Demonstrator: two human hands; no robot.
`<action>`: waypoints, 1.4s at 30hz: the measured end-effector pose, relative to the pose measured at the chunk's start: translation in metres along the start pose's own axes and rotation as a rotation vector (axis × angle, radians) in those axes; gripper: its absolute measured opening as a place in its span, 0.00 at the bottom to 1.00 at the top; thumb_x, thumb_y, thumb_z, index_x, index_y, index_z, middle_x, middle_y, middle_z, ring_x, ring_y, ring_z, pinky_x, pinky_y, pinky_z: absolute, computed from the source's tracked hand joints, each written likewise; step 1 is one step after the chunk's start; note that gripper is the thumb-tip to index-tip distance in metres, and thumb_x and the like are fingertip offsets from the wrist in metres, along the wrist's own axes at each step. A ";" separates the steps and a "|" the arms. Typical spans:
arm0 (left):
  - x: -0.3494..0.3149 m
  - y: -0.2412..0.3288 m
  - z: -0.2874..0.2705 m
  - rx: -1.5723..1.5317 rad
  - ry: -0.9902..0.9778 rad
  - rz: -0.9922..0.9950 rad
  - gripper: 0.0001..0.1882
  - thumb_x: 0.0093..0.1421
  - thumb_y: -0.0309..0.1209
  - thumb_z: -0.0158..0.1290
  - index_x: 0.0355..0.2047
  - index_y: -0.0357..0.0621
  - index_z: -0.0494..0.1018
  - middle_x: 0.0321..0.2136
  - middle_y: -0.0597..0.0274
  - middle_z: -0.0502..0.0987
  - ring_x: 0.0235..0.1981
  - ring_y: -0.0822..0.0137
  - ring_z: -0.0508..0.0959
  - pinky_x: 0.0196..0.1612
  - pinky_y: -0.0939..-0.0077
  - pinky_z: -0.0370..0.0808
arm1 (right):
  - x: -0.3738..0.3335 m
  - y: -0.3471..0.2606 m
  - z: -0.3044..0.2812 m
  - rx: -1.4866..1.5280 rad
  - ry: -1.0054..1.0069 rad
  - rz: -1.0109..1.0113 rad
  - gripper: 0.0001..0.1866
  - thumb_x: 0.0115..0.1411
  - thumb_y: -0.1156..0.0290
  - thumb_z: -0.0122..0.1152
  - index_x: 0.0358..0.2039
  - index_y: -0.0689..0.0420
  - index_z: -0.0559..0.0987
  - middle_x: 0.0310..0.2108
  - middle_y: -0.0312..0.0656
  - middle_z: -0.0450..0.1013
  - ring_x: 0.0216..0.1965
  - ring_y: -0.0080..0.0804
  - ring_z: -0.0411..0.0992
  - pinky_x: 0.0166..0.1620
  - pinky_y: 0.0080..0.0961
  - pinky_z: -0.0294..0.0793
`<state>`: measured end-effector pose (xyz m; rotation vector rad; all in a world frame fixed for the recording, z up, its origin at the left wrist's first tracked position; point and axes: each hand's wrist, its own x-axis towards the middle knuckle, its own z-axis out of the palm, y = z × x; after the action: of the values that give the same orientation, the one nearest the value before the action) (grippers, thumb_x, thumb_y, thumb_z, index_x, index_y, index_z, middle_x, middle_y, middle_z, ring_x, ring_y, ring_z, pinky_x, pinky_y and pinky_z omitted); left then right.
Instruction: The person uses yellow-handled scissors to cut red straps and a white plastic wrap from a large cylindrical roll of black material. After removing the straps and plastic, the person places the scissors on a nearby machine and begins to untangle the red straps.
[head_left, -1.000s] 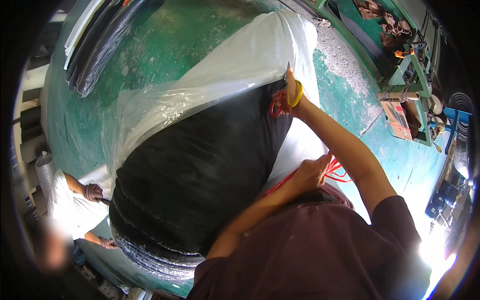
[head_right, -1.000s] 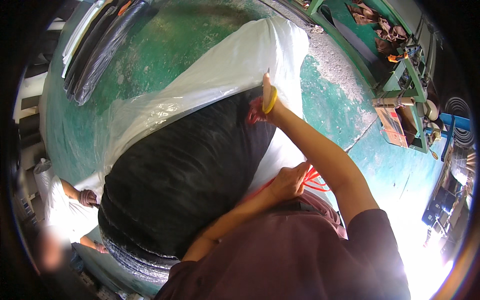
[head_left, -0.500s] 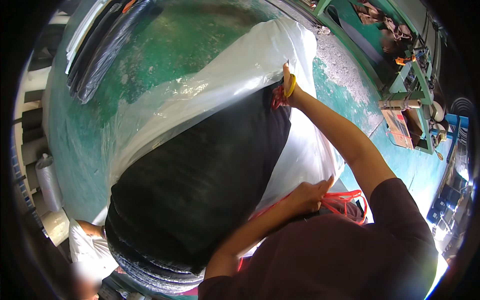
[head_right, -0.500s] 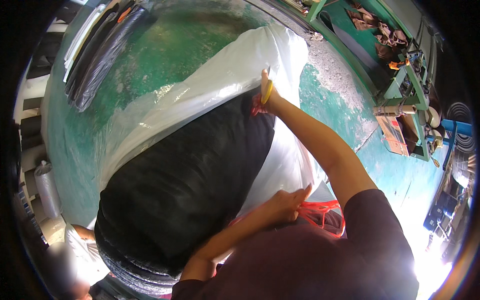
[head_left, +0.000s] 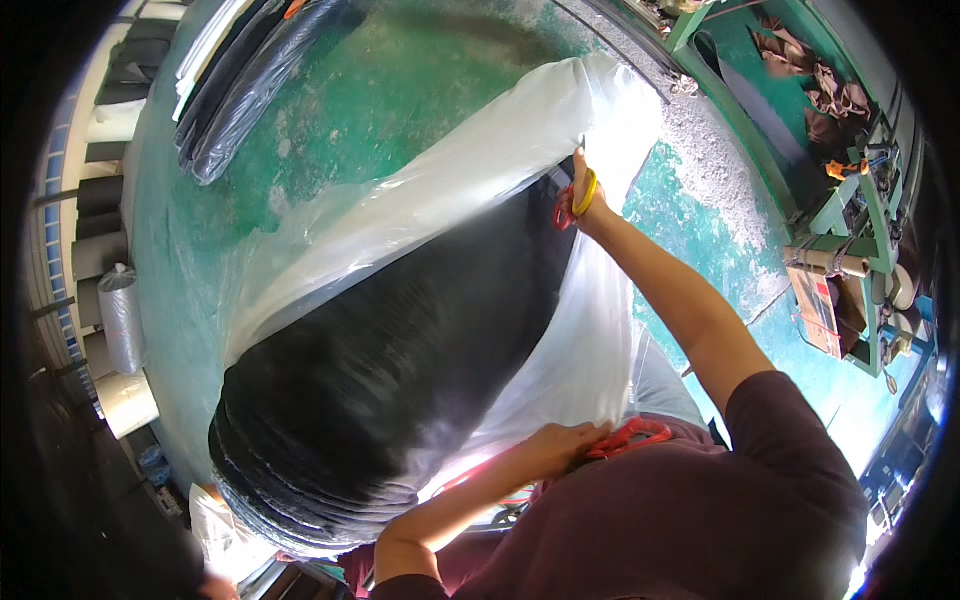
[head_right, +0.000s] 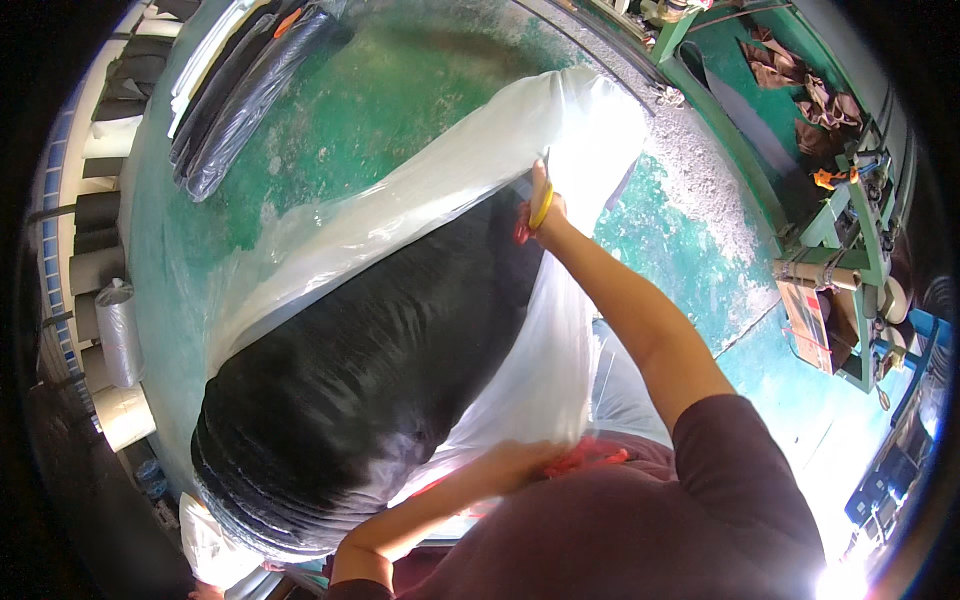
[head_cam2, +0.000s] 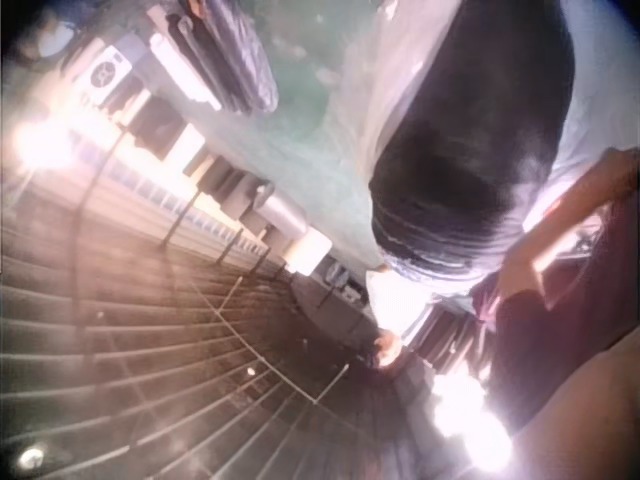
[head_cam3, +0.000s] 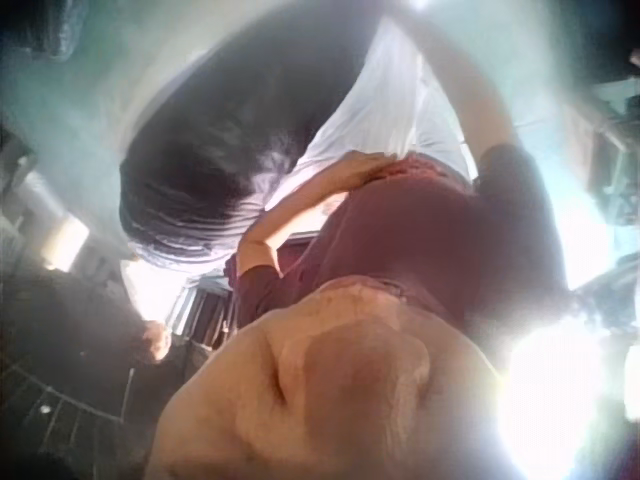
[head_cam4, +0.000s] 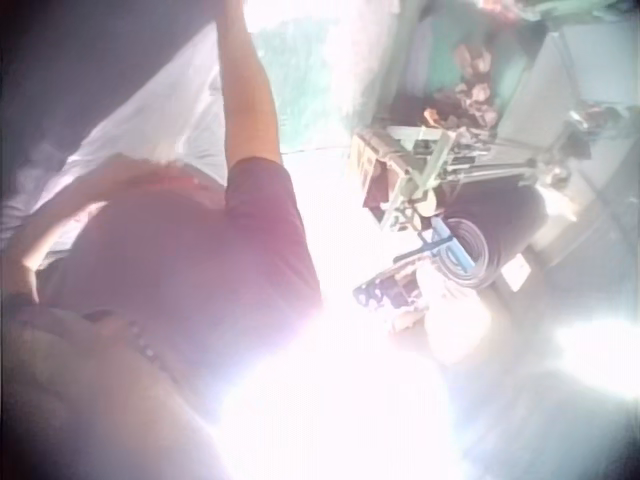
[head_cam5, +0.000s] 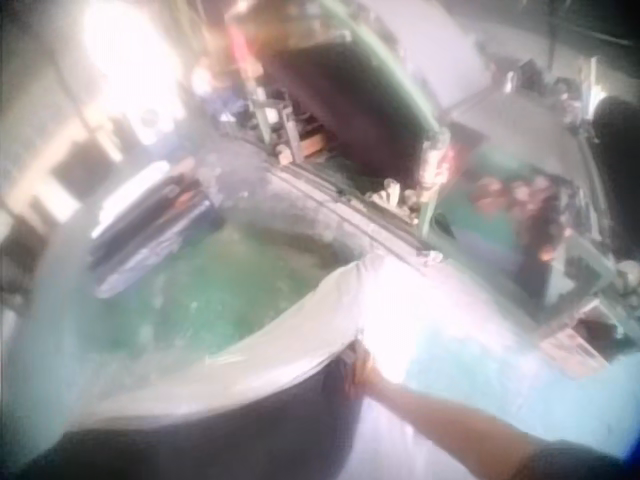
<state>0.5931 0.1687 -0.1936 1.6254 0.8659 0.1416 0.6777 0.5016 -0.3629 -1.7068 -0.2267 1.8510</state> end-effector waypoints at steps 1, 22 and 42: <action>0.004 -0.003 0.004 0.023 0.043 -0.028 0.24 0.59 0.39 0.48 0.54 0.44 0.64 0.33 0.50 0.72 0.29 0.48 0.77 0.34 0.55 0.73 | 0.006 0.000 -0.010 -0.017 0.008 -0.014 0.40 0.47 0.26 0.51 0.18 0.59 0.67 0.13 0.40 0.62 0.09 0.28 0.59 0.13 0.26 0.58; 0.167 -0.127 -0.275 0.990 0.679 -0.072 0.08 0.50 0.25 0.54 0.31 0.46 0.70 0.26 0.60 0.74 0.25 0.54 0.79 0.28 0.61 0.76 | -0.031 0.006 0.007 0.007 -0.058 -0.119 0.34 0.53 0.29 0.46 0.26 0.53 0.70 0.15 0.37 0.63 0.11 0.23 0.58 0.13 0.20 0.58; 0.172 -0.098 -0.295 0.841 0.743 0.042 0.16 0.44 0.19 0.54 0.36 0.44 0.74 0.22 0.59 0.72 0.23 0.56 0.76 0.25 0.65 0.72 | 0.001 -0.045 0.008 -0.196 -0.303 0.054 0.46 0.51 0.21 0.23 0.16 0.55 0.68 0.08 0.39 0.60 0.08 0.28 0.60 0.11 0.21 0.53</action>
<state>0.5137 0.5071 -0.2655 2.4290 1.5964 0.4799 0.6844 0.5403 -0.3395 -1.5617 -0.5032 2.1865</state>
